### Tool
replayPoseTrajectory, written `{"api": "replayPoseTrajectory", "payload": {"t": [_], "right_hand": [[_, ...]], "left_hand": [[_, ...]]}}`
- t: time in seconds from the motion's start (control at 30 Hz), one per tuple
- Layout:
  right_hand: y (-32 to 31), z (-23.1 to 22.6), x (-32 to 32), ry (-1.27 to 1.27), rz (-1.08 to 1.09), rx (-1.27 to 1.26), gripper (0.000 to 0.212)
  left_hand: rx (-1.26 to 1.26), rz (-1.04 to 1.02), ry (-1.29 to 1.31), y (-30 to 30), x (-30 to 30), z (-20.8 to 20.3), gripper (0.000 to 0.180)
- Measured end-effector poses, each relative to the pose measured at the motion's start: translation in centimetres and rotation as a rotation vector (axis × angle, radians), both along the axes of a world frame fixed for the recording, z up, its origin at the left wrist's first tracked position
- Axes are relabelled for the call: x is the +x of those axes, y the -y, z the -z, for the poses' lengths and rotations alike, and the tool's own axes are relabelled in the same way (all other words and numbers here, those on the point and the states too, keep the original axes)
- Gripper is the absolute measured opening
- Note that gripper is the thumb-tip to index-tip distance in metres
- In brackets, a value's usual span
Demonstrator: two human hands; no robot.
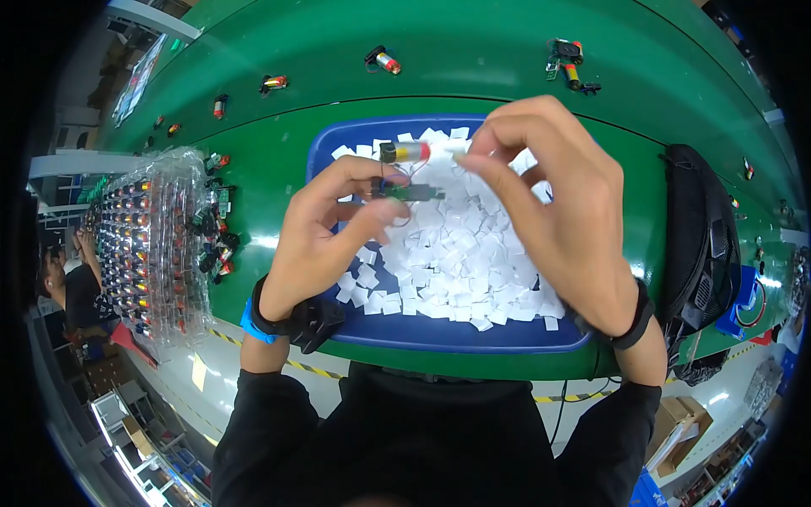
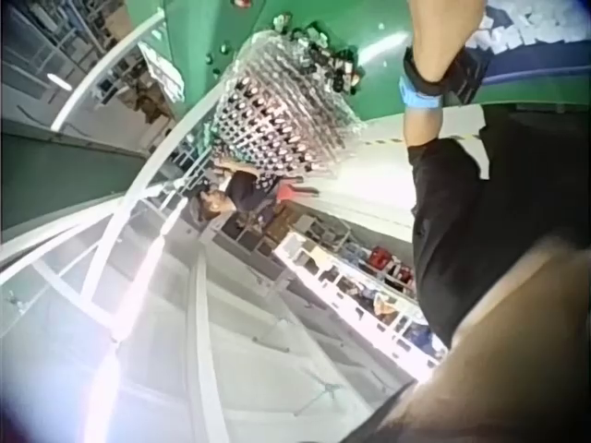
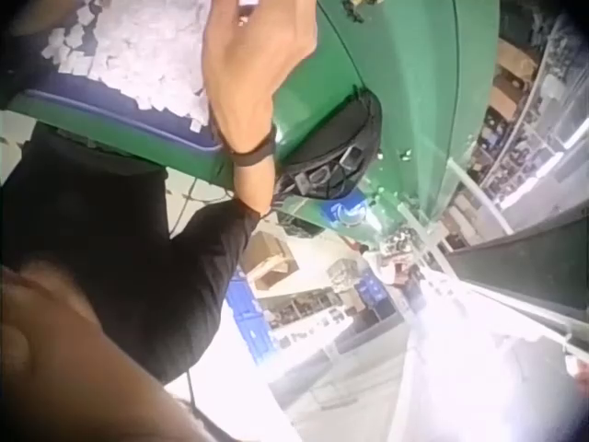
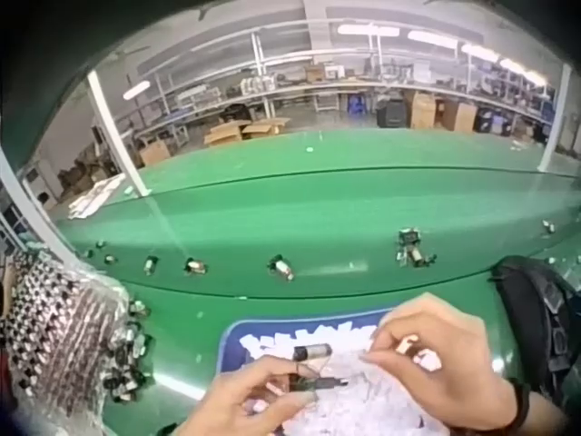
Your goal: The person assembles electronic components by hand, fitting a battery and a circuit board together before placing the finished units onto a green conveyor belt.
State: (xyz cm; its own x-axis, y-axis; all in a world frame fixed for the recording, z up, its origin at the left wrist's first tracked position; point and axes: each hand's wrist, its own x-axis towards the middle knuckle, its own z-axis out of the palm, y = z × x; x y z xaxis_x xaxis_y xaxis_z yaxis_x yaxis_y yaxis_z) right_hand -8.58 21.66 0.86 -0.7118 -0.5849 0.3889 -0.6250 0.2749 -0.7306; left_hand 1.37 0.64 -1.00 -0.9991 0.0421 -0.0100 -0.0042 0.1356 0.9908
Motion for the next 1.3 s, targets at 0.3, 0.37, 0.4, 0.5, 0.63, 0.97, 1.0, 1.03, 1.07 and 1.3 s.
{"api": "replayPoseTrajectory", "payload": {"t": [0.3,0.37,0.4,0.5,0.63,0.97,1.0,1.03,1.07,1.3], "right_hand": [[0.4,-0.1,0.3,0.526,-0.216,-0.014,0.019],[0.2,0.0,0.5,0.62,-0.269,0.032,0.021],[0.2,0.4,0.5,0.577,-0.275,0.003,0.022],[0.1,0.9,0.6,0.49,-0.289,-0.058,0.025],[0.0,0.5,0.6,0.208,-0.296,0.038,0.029],[0.4,0.5,0.8,-0.156,-0.382,-0.039,0.026],[0.4,0.4,0.7,-0.181,-0.362,-0.044,0.026],[0.4,0.3,0.6,-0.182,-0.366,-0.045,0.026],[0.4,0.3,0.7,-0.197,-0.357,-0.041,0.026],[0.7,0.6,1.4,-0.368,-0.256,0.016,0.027]], "left_hand": [[-0.091,0.109,0.003,0.1,0.7,0.7,0.015],[-0.093,0.104,0.05,-0.2,0.6,0.4,0.014],[-0.096,0.095,0.094,-0.3,0.6,0.2,0.013],[-0.016,0.069,0.185,-1.0,0.7,0.0,0.012],[0.185,0.051,0.22,-0.8,0.6,0.6,0.013],[0.978,0.04,0.402,0.3,0.0,0.4,0.026],[0.978,0.037,0.398,0.2,0.0,0.4,0.026],[0.769,0.029,0.334,0.0,0.1,0.4,0.026],[0.56,0.022,0.271,-0.1,0.2,0.4,0.027],[0.439,0.105,0.338,-0.2,0.8,0.3,0.031]]}}
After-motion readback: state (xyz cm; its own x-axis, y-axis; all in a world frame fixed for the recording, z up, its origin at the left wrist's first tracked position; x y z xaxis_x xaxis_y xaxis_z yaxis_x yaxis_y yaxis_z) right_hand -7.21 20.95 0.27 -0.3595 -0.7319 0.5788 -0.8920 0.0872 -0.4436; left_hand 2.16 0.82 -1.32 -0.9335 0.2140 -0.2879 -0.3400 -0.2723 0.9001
